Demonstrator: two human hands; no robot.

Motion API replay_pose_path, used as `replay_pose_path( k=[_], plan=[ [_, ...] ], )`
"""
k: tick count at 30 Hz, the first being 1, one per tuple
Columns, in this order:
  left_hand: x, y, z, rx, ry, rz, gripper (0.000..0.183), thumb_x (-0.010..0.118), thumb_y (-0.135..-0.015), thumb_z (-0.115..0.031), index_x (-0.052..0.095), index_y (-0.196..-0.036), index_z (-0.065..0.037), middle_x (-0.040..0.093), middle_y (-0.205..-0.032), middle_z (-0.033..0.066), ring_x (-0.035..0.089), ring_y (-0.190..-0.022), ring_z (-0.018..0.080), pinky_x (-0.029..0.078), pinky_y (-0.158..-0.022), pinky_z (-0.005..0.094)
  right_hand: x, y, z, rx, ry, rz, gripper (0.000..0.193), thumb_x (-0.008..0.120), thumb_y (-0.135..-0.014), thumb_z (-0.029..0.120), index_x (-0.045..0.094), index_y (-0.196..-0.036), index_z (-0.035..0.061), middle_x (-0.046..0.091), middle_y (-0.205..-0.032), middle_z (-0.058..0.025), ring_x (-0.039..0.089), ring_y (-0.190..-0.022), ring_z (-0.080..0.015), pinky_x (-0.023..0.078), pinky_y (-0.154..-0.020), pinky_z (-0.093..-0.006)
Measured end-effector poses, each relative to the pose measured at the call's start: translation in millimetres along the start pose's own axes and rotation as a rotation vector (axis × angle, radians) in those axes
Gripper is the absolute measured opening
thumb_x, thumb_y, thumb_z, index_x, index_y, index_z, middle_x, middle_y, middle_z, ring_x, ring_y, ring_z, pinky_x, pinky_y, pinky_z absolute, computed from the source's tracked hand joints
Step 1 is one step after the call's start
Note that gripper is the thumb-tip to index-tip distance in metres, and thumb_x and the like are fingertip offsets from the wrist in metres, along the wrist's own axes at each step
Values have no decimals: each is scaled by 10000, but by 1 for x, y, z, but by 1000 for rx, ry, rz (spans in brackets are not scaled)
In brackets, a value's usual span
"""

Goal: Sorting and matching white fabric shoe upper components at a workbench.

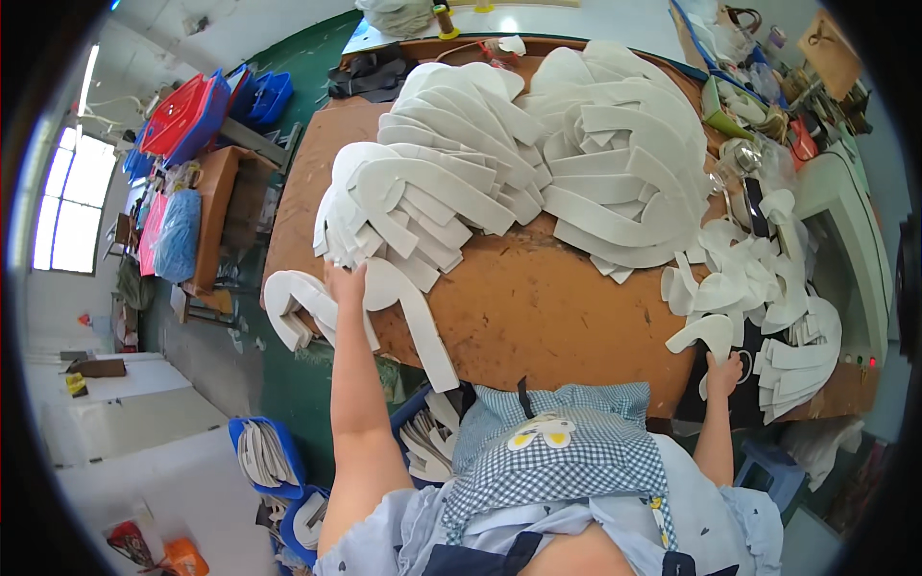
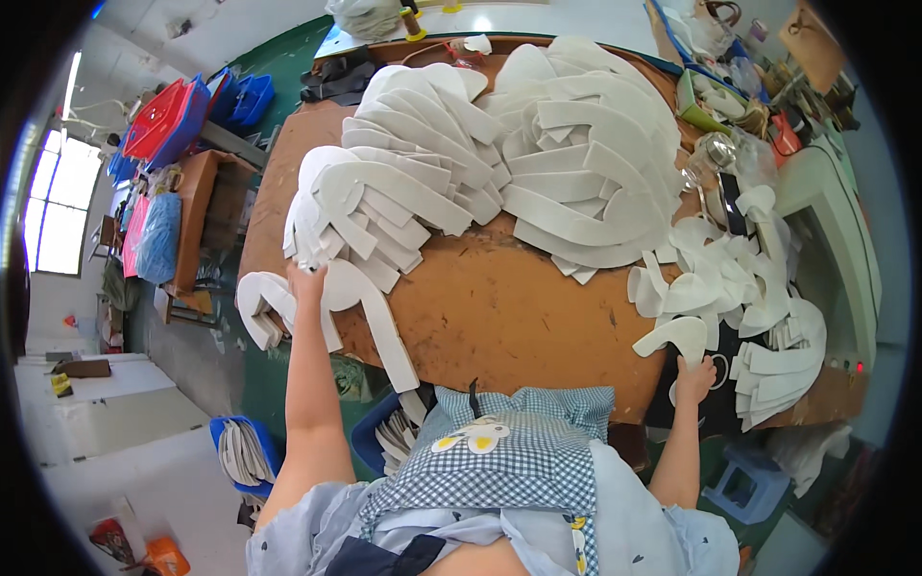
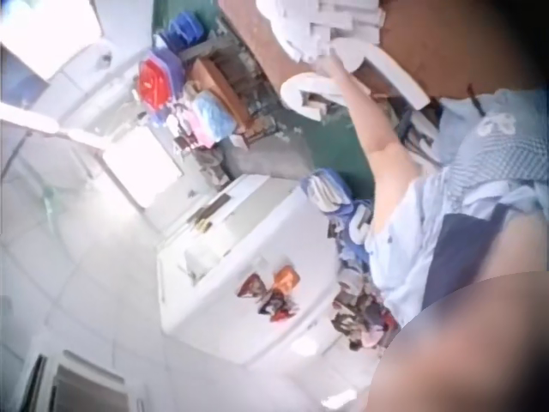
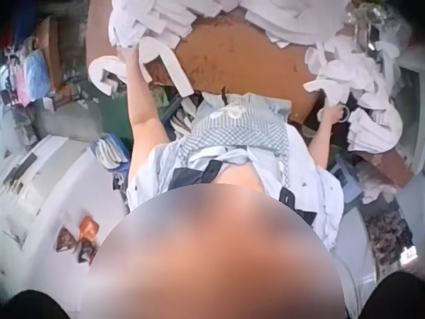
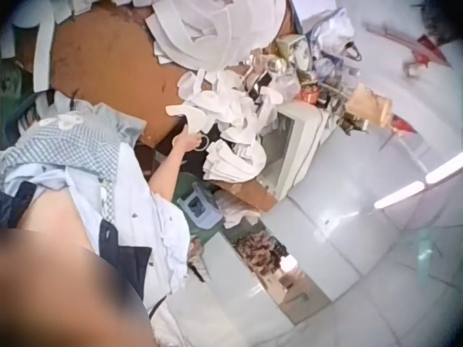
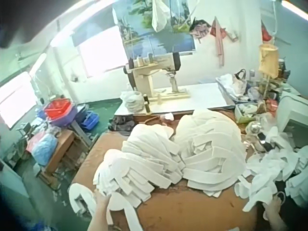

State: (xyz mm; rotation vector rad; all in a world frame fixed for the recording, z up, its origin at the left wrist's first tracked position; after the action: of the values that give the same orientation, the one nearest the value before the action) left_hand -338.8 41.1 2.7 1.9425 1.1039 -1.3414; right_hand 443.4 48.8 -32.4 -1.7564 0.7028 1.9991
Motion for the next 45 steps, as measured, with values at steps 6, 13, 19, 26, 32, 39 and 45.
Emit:
replay_pose_path(
  k=[6, 13, 19, 26, 32, 39, 45],
  plan=[
    [19, 30, 109, 155, -22, 184, 774, 744, -743, -337, 413, -1340, 26, 487, -1316, 239, 453, -1238, 373, 340, -1066, 434, -18, 0, 24, -86, -120, -29, 564, 808, -617, 364, 651, -1048, 36, 662, -1022, -204, 621, -971, -378, 485, -858, -463],
    [-88, 106, -29, 339, 560, 537, 454, 678, -859, -169, 518, -1228, 42, 587, -1173, 121, 551, -1067, 198, 418, -945, 309, 7, -10, 10, 33, -230, 33, 613, 874, -564, 315, 560, -1001, 22, 578, -1043, -191, 577, -990, -374, 488, -818, -467],
    [-76, 154, -110, 113, 1300, 573, 358, 656, -890, -127, 519, -1214, -64, 612, -1054, 40, 574, -899, 130, 470, -772, 299, 4, 5, 14, -51, -402, -44, 421, 758, -730, 205, 497, -1002, 18, 627, -919, -168, 642, -872, -332, 502, -741, -442],
    [95, 222, -53, 109, 549, 749, 513, 687, -846, -170, 475, -1271, 24, 587, -1175, 158, 572, -1067, 282, 456, -907, 430, -39, 34, 79, -368, -826, -1, 259, 536, -879, 45, 530, -1135, 5, 664, -754, -140, 672, -617, -205, 517, -580, -333],
    [25, 296, -168, 522, 623, 654, 507, 706, -829, -168, 485, -1258, -15, 573, -1156, 150, 561, -1102, 269, 473, -908, 381, -103, 86, 149, -863, -636, -140, 355, 480, -860, -45, 564, -1195, 38, 630, -1072, -142, 662, -825, -274, 524, -690, -334],
    [-45, 316, -255, 207, 956, 1016, 263, 656, -891, -147, 573, -1060, 36, 638, -930, 77, 630, -834, 126, 548, -718, 263, -118, 158, 219, -1197, -772, -70, 416, 544, -806, -24, 562, -1221, -9, 622, -1174, -173, 646, -985, -314, 542, -803, -376],
    [-60, 309, -232, 157, 1296, 943, 121, 649, -900, -106, 608, -903, 7, 657, -807, 45, 627, -691, 86, 490, -590, 199, -147, 164, 229, -1244, -878, 135, 386, 613, -851, 100, 562, -1218, -11, 655, -1079, -182, 665, -930, -316, 541, -792, -348]
  ],
)
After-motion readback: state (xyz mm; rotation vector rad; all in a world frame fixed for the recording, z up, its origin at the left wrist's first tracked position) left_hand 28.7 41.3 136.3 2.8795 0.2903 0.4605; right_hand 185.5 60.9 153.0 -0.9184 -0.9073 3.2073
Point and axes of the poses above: each hand's wrist, its own y-axis away from the middle knuckle, its own x-axis out of the palm, z = x × y, the point moved 1 cm from there along -y, towards the middle knuckle
